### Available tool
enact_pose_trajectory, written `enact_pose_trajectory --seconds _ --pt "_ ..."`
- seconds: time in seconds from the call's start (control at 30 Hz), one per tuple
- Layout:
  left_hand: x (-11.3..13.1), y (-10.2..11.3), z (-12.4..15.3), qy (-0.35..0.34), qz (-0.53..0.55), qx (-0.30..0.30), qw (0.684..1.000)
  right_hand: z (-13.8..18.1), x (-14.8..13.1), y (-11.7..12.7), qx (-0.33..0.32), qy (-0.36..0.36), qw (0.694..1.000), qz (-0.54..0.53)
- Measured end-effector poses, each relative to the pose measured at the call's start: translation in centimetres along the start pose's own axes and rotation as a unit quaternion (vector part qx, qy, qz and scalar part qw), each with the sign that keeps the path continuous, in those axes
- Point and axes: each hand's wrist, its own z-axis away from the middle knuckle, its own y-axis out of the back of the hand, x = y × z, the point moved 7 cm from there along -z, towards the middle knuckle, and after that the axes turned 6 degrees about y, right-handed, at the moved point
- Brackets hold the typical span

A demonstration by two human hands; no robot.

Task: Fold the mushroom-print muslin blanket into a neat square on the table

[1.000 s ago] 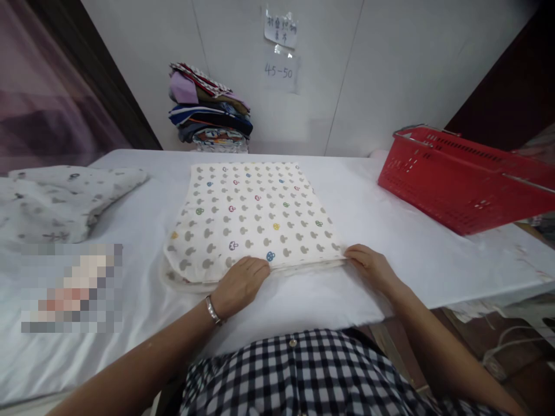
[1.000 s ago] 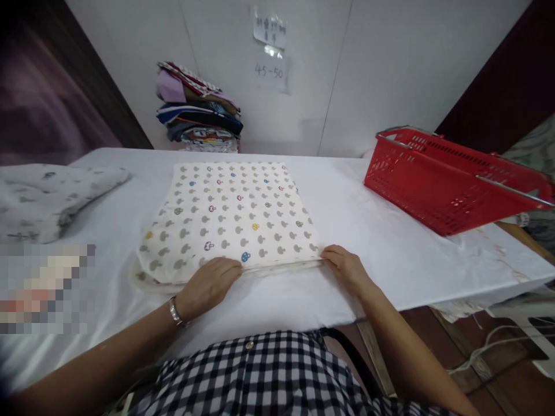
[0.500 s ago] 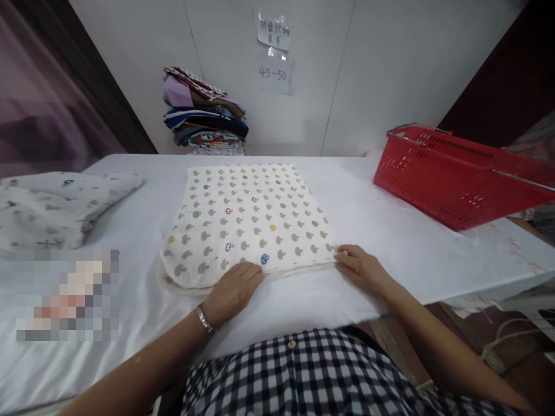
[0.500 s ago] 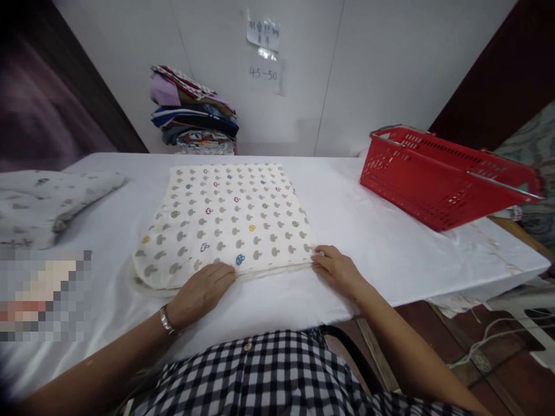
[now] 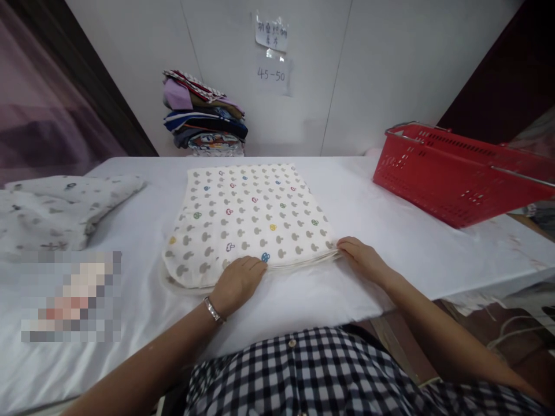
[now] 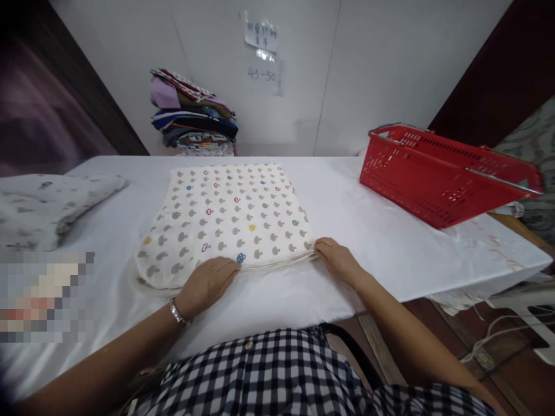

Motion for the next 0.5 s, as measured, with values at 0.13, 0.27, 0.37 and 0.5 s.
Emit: enact_pose_trajectory --seconds 0.13,0.27,0.37,0.5 --pt "-0.39 -0.05 -0.17 0.018 0.019 -0.001 1.000 -0.01 -0.36 -0.23 -0.020 0.001 1.000 -0.018" --pt "-0.45 -0.24 -0.27 0.017 0.020 -0.005 1.000 0.41 -0.74 -0.18 -0.014 0.018 1.000 -0.012" --pt "-0.70 -0.27 -0.37 0.030 0.008 0.002 1.000 0.47 -0.82 0.11 0.004 0.022 1.000 0.001" --pt "-0.66 -0.06 -0.27 0.027 -0.038 0.027 0.999 0.38 -0.74 0.27 0.022 0.006 0.999 0.038"
